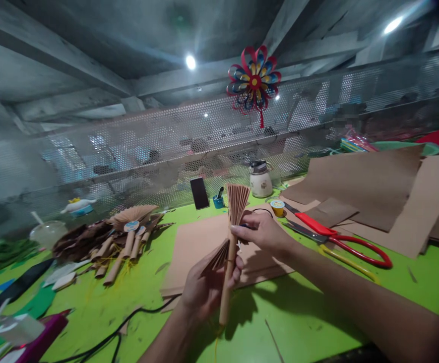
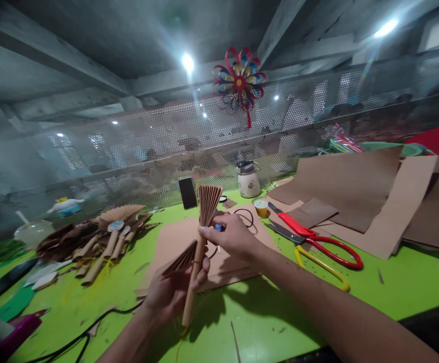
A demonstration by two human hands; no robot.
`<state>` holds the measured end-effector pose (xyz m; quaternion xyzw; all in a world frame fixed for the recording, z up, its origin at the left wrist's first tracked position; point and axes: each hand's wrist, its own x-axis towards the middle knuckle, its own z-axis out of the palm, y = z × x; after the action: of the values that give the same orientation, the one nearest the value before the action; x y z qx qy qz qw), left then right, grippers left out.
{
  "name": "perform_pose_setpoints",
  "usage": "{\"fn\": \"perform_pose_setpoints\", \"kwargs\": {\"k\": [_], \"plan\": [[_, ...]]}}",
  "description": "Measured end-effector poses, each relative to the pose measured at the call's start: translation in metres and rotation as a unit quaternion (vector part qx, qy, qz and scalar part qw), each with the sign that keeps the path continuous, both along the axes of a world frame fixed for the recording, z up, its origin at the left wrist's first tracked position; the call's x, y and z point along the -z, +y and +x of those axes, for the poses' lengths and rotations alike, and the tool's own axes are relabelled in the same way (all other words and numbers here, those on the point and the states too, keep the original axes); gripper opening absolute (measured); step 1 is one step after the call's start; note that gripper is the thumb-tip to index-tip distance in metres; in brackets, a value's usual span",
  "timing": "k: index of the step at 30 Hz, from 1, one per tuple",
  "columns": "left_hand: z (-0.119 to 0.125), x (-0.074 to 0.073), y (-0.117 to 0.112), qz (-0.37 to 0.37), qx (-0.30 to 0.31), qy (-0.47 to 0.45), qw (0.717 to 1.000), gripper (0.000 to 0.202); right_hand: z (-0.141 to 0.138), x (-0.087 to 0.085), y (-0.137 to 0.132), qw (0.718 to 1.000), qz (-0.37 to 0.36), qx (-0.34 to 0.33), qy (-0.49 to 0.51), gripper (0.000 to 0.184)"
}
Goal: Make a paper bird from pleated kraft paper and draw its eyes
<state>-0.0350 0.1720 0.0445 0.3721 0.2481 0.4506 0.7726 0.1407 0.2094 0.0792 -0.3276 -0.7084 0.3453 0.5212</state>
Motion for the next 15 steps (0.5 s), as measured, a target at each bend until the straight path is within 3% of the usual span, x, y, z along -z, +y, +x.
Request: {"fn": "perform_pose_setpoints", "kwargs": {"k": [4, 10, 15], "plan": [[0.000, 0.004, 0.003, 0.011, 0.016, 0.008, 1.000, 0.028, -0.002, 0.008, 0.005, 0.991, -0.106, -0.036, 0.078, 0.030], [0.001, 0.008, 0.004, 0.032, 0.014, 0.061, 0.997, 0.026, 0.004, 0.009, 0.011, 0.995, -0.062, 0.059, 0.045, 0.028], [0.009, 0.004, 0.000, 0.076, -0.024, 0.089, 0.993, 0.031, 0.004, 0.007, 0.011, 0.990, -0.084, 0.102, 0.044, 0.026]]}}
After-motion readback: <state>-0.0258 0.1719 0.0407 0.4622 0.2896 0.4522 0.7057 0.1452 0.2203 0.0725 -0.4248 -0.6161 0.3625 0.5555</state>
